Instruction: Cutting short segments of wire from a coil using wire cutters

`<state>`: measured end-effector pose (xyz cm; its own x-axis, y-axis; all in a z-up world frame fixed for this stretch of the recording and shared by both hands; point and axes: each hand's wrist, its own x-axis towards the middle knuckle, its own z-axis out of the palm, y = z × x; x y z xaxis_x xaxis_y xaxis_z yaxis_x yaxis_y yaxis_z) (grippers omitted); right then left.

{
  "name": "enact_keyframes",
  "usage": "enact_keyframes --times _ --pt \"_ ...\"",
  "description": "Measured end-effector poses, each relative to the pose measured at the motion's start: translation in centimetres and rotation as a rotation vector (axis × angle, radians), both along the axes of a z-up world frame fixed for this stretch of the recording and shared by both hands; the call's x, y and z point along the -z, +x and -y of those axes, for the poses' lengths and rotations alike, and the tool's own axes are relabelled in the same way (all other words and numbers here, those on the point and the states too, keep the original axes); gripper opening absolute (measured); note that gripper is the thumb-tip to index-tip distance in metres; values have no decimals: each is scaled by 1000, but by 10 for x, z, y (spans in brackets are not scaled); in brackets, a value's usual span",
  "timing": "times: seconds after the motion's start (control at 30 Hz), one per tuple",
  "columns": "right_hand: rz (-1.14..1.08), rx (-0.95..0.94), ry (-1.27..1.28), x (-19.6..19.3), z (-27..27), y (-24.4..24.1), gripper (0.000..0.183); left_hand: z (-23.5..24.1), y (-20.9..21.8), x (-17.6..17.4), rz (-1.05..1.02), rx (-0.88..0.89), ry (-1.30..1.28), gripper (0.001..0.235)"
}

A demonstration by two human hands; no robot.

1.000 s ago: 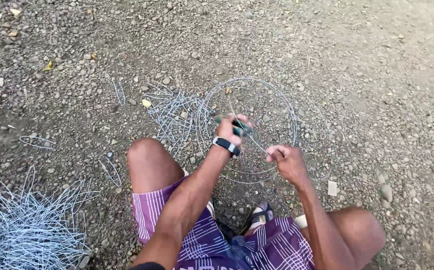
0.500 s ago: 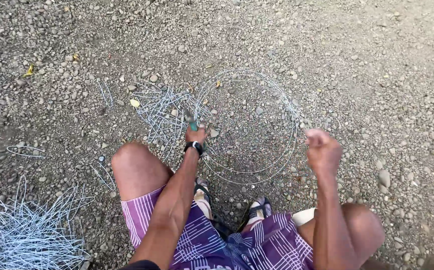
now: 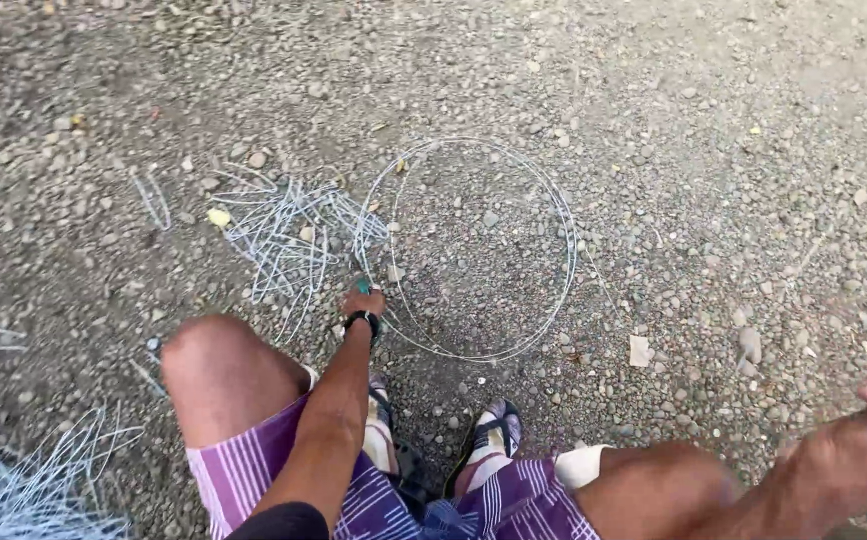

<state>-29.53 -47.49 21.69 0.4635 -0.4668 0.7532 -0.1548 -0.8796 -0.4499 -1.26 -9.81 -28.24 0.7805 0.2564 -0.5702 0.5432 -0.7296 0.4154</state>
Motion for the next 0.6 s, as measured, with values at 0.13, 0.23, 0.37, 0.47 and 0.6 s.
enact_keyframes --times 0.13,0.23,0.37,0.47,0.6 --pt "106 -29 141 16 21 7 16 12 17 -6 -5 -12 83 45" --pt "143 -51 310 27 29 14 16 19 19 4 -57 -79 9 38" --pt "37 3 333 29 27 34 11 33 22 25 -63 -75 -58 70" --pt "-68 42 368 30 36 44 11 43 19 5 -18 -389 -600 12" --pt "-66 66 327 11 33 66 10 56 3 -60 -201 -641 -1218 30"
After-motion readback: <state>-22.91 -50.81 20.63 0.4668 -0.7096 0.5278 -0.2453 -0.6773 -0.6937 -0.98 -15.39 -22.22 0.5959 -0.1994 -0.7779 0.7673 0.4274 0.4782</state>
